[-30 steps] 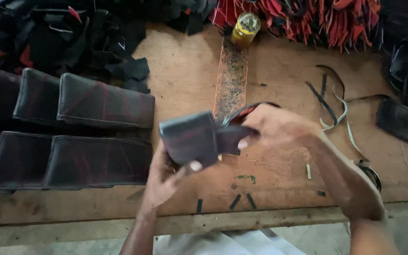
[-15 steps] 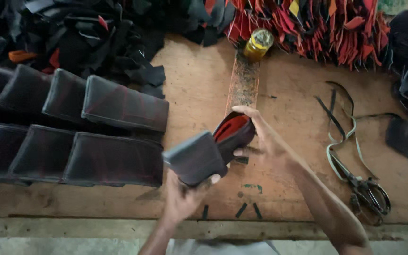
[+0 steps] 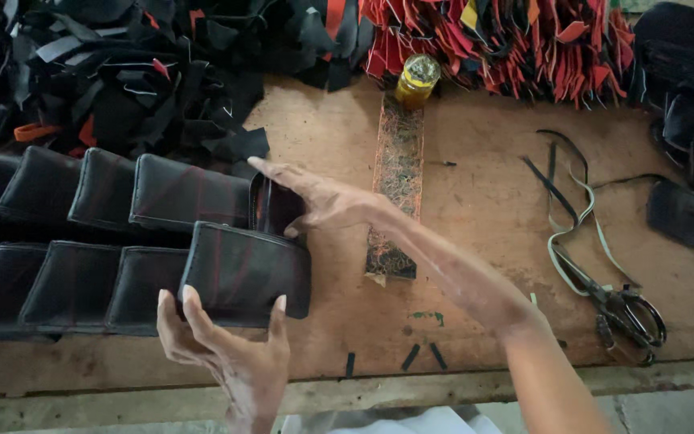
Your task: The person assembles a black and red wallet by hand, pressing the edges and turning it over to check the seams. They then handle red and black leather strips, aligning them on the workbench.
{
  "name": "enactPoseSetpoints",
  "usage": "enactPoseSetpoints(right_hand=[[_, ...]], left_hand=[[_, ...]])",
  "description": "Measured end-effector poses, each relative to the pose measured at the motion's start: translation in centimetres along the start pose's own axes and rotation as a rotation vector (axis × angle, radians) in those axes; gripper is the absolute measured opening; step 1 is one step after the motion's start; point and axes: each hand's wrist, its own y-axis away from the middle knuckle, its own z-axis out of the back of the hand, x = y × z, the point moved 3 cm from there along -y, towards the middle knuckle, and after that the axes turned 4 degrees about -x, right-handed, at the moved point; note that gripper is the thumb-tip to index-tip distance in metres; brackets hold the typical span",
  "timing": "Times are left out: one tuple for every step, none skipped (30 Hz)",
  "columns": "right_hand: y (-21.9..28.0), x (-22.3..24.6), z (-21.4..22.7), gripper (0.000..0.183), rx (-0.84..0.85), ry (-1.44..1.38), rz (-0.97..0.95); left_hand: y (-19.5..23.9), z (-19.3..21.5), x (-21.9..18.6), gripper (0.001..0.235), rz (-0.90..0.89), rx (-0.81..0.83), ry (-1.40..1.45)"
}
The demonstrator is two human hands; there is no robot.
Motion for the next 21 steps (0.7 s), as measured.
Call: enactPoseSetpoints(right_hand=[[0.3, -0.1, 0.0, 0.092, -0.004, -0.005, -0.003], [0.6, -0.1, -0.2, 0.093, -0.006, -0.010, -0.010], [1.2, -0.2, 0.0, 0.093, -0.014, -0.009, -0.016], [1.8, -0.2, 0.3, 0.094, -0.024, -0.006, -0.023], [2.4, -0.1, 0.7, 0.094, -0.038, -0.004, -0.030], [2.9, 0.0, 1.0, 0.095, -0.046, 0.001, -0.028], [3.5, 0.2, 1.3, 0.096, -0.058, 0.009, -0.034], [4.2, 0.4, 1.5, 0.097, -0.070, 0.020, -0.048], [4.7, 0.7, 1.9, 0.098, -0.086, 0.029, -0.062], [5.4, 1.0, 2.1, 0.096, -0.099, 0.066, -0.110], [6.0, 1.3, 2.4, 0.092, -0.100, 0.062, -0.119], [6.7, 1.6, 2.9, 0.089, -0.100, 0.058, -0.126], [7.3, 1.9, 3.3, 0.085, -0.101, 0.055, -0.133], [7.8, 2.1, 4.0, 0.083, -0.098, 0.093, -0.134], [8.3, 2.3, 4.7, 0.081, -0.095, 0.130, -0.135], [8.9, 2.3, 5.4, 0.080, -0.095, 0.170, -0.142], [9.5, 2.1, 6.4, 0.074, -0.117, 0.181, -0.154], [10.0, 1.9, 7.5, 0.069, -0.131, 0.193, -0.167], [10.4, 1.6, 8.6, 0.064, -0.146, 0.204, -0.179], [10.5, 1.3, 9.8, 0.064, -0.180, 0.236, -0.181], [10.5, 0.9, 11.2, 0.065, -0.215, 0.269, -0.183]], left_hand=[[0.3, 0.1, -0.2, 0.106, 0.006, 0.013, -0.025], [0.6, 0.5, -0.3, 0.100, -0.015, -0.015, 0.029], [0.9, 0.8, -0.5, 0.094, -0.035, -0.043, 0.082], [0.8, 0.9, -0.9, 0.088, -0.061, -0.074, 0.140], [0.9, 0.9, -1.4, 0.080, -0.062, -0.098, 0.206], [1.3, 0.9, -2.1, 0.072, -0.062, -0.122, 0.270], [1.7, 0.8, -2.8, 0.065, -0.062, -0.147, 0.333], [1.8, 0.6, -3.6, 0.062, -0.108, -0.118, 0.367], [1.9, 0.3, -4.4, 0.060, -0.155, -0.090, 0.400], [2.1, 0.1, -5.2, 0.057, -0.201, -0.062, 0.433], [2.2, -0.4, -6.1, 0.054, -0.230, 0.003, 0.472], [2.3, -1.2, -7.1, 0.052, -0.258, 0.066, 0.510], [2.4, -1.7, -8.0, 0.049, -0.286, 0.130, 0.547], [2.2, -2.4, -8.8, 0.048, -0.264, 0.244, 0.632], [1.9, -3.3, -9.6, 0.047, -0.241, 0.360, 0.714], [1.8, -4.0, -10.4, 0.046, -0.220, 0.481, 0.798], [1.6, -4.7, -11.0, 0.047, -0.223, 0.548, 0.804], [1.4, -5.6, -11.6, 0.049, -0.219, 0.614, 0.811], [1.1, -6.6, -12.2, 0.050, -0.216, 0.679, 0.816], [0.6, -7.6, -12.9, 0.052, -0.263, 0.628, 0.815], [0.2, -8.7, -13.7, 0.054, -0.309, 0.576, 0.814]])
